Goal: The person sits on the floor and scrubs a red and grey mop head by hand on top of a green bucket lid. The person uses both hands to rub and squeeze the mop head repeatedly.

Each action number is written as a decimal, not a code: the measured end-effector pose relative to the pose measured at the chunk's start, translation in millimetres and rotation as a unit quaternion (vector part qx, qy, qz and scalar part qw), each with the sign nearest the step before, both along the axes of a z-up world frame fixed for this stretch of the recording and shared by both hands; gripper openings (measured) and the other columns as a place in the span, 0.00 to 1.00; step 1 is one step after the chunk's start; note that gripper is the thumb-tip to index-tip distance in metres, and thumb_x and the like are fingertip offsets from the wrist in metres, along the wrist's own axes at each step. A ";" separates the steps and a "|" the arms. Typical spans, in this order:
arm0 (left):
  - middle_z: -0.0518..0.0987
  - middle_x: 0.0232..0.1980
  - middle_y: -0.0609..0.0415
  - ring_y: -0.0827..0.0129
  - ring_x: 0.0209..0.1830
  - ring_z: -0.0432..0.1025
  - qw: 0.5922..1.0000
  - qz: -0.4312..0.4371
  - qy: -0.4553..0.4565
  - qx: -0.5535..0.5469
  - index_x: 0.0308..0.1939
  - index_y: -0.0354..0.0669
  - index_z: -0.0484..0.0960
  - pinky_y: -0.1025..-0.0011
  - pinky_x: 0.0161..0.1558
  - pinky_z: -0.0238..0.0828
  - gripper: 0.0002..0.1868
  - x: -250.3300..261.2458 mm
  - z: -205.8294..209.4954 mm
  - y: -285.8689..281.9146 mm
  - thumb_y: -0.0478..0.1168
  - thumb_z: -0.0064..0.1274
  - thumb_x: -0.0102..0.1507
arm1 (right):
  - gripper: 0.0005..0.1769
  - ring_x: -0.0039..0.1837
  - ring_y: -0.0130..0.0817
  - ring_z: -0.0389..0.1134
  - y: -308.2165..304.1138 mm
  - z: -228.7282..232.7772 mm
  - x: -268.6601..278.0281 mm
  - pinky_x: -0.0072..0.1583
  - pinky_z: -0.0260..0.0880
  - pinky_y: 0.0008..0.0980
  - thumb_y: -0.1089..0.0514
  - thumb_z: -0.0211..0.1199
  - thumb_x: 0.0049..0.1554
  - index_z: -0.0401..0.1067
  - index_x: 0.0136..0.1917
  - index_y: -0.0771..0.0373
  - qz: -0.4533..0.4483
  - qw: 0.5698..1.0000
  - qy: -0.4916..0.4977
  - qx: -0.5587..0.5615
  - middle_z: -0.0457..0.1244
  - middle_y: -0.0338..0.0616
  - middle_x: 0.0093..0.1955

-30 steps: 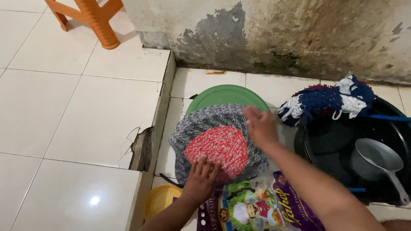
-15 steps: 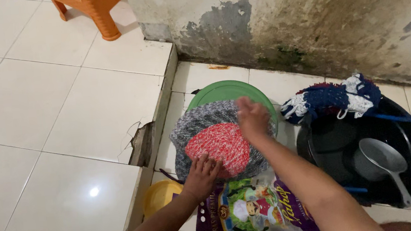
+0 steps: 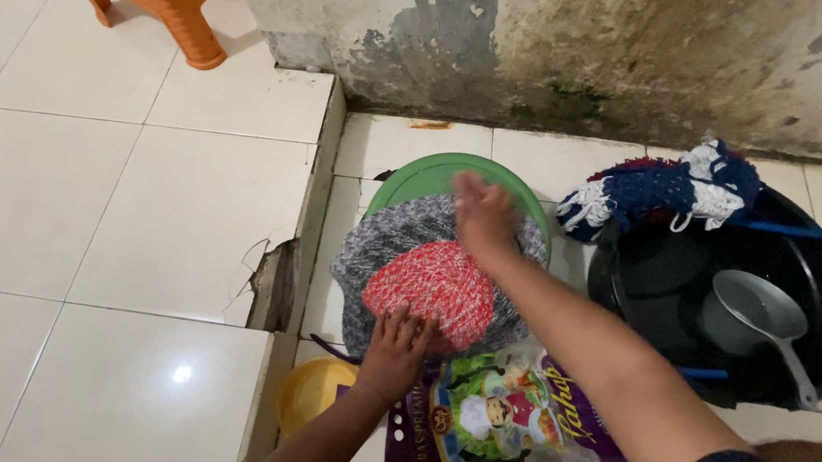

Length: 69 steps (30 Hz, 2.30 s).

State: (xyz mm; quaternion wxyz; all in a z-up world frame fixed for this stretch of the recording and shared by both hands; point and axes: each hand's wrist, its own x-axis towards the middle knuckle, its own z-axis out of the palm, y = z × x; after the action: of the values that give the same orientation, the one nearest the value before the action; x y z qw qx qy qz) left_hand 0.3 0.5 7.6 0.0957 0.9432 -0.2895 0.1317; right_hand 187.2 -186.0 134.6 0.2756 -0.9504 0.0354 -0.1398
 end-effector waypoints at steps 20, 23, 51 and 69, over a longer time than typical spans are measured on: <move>0.69 0.67 0.38 0.38 0.73 0.57 0.999 0.003 0.031 0.009 0.70 0.45 0.65 0.34 0.71 0.47 0.34 1.9 -5.5 0.8 0.47 0.49 0.60 | 0.28 0.59 0.59 0.64 13.1 -45.4 -69.5 0.60 0.65 0.59 0.47 0.60 0.58 0.62 0.67 0.60 0.441 0.889 0.043 -0.118 0.61 0.64 0.58; 0.70 0.67 0.40 0.39 0.73 0.57 1.000 0.000 0.022 0.002 0.72 0.44 0.64 0.33 0.71 0.45 0.35 -2.3 -2.6 1.6 0.46 0.48 0.60 | 0.27 0.61 0.54 0.66 -12.7 -48.2 -64.5 0.65 0.66 0.55 0.52 0.56 0.57 0.68 0.70 0.42 0.447 0.885 0.055 -0.119 0.65 0.54 0.59; 0.69 0.67 0.39 0.39 0.74 0.55 0.999 -0.004 0.024 0.034 0.68 0.41 0.66 0.35 0.71 0.46 0.32 -0.2 1.5 -0.6 0.47 0.49 0.61 | 0.25 0.60 0.51 0.64 -55.1 -51.7 -115.3 0.61 0.65 0.54 0.49 0.55 0.58 0.68 0.70 0.45 0.467 0.855 -0.010 -0.224 0.61 0.53 0.63; 0.69 0.67 0.40 0.41 0.75 0.54 0.998 0.003 0.025 0.050 0.76 0.44 0.62 0.36 0.72 0.45 0.37 3.1 7.2 0.0 0.45 0.47 0.61 | 0.21 0.56 0.46 0.67 -49.5 -42.4 -64.5 0.59 0.71 0.47 0.47 0.51 0.62 0.72 0.66 0.34 0.349 0.908 0.186 -0.137 0.66 0.52 0.52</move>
State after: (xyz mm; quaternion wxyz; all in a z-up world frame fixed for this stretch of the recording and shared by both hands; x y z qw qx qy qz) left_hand 3.4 0.5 14.8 0.0552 0.9507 -0.2906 0.0932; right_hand 122.7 -235.5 92.2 0.1623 -0.9393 -0.2671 0.1411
